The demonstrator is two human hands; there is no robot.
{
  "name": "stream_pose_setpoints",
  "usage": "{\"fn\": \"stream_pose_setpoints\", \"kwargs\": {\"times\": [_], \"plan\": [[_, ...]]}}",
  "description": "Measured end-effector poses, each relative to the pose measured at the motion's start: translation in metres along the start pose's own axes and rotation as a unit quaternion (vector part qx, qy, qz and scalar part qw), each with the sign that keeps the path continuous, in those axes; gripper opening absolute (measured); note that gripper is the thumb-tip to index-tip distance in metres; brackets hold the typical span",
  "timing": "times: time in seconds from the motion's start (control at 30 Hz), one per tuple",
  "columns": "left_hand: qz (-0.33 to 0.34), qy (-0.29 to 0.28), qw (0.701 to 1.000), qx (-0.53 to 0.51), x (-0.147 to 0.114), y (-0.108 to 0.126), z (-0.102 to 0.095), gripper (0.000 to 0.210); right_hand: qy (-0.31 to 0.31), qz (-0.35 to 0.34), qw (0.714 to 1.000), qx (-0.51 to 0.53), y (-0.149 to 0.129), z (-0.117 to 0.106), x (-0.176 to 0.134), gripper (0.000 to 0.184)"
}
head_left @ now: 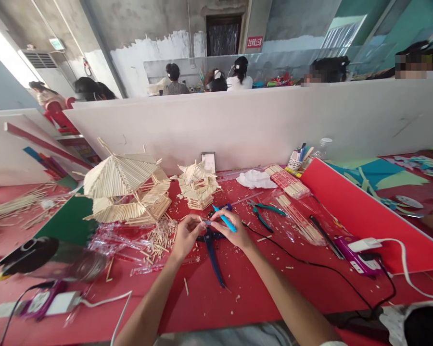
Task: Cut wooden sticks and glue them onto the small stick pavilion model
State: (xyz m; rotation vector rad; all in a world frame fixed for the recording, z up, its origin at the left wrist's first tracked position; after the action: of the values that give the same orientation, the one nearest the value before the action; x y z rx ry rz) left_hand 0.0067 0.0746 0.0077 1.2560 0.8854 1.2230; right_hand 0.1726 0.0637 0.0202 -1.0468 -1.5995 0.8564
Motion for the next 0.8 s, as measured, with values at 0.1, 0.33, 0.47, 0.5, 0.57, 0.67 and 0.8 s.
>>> {"fn": "stream_pose_setpoints", "kwargs": {"times": [0.1,0.33,0.47,0.5,0.57,0.67,0.8], "plan": [[0.011,0.007,1.0,0.0,0.0,0.001,-0.001,0.038,-0.023,0.009,1.0,-0.004,0.002,0.007,-0.001,0.018],[-0.02,-0.01,1.0,0.005,0.001,-0.008,0.005,0.042,0.021,0.013,0.999,-0.025,0.003,0.005,-0.001,0.026],[-0.021,-0.003,1.0,0.012,0.0,-0.011,0.006,0.042,0.012,0.0,0.999,-0.044,0.003,0.007,-0.002,0.027],[-0.02,-0.003,1.0,0.014,0.0,-0.011,0.006,0.042,0.007,0.003,0.999,-0.039,0.003,0.008,-0.002,0.028],[-0.023,-0.004,1.0,0.015,0.0,-0.011,0.006,0.041,0.001,0.019,1.0,0.004,0.006,0.007,-0.001,0.028],[-0.031,-0.002,0.999,0.013,0.0,-0.011,0.005,0.041,0.022,0.047,0.993,0.106,0.01,-0.001,0.001,0.036],[-0.041,0.002,0.999,0.004,0.001,-0.012,0.002,0.043,0.057,0.073,0.983,0.162,0.016,-0.015,0.005,0.044]]}}
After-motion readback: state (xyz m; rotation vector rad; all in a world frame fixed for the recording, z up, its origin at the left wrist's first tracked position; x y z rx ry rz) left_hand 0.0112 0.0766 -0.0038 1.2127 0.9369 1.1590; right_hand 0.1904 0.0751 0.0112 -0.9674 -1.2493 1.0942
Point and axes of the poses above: each hand's wrist, its own x-axis towards the middle knuckle, its own z-axis out of the palm, y = z × x, the point moved 9 cm from there along x, towards the middle knuckle, and after that the axes turned 6 degrees about -x, right-handed, at the moved point
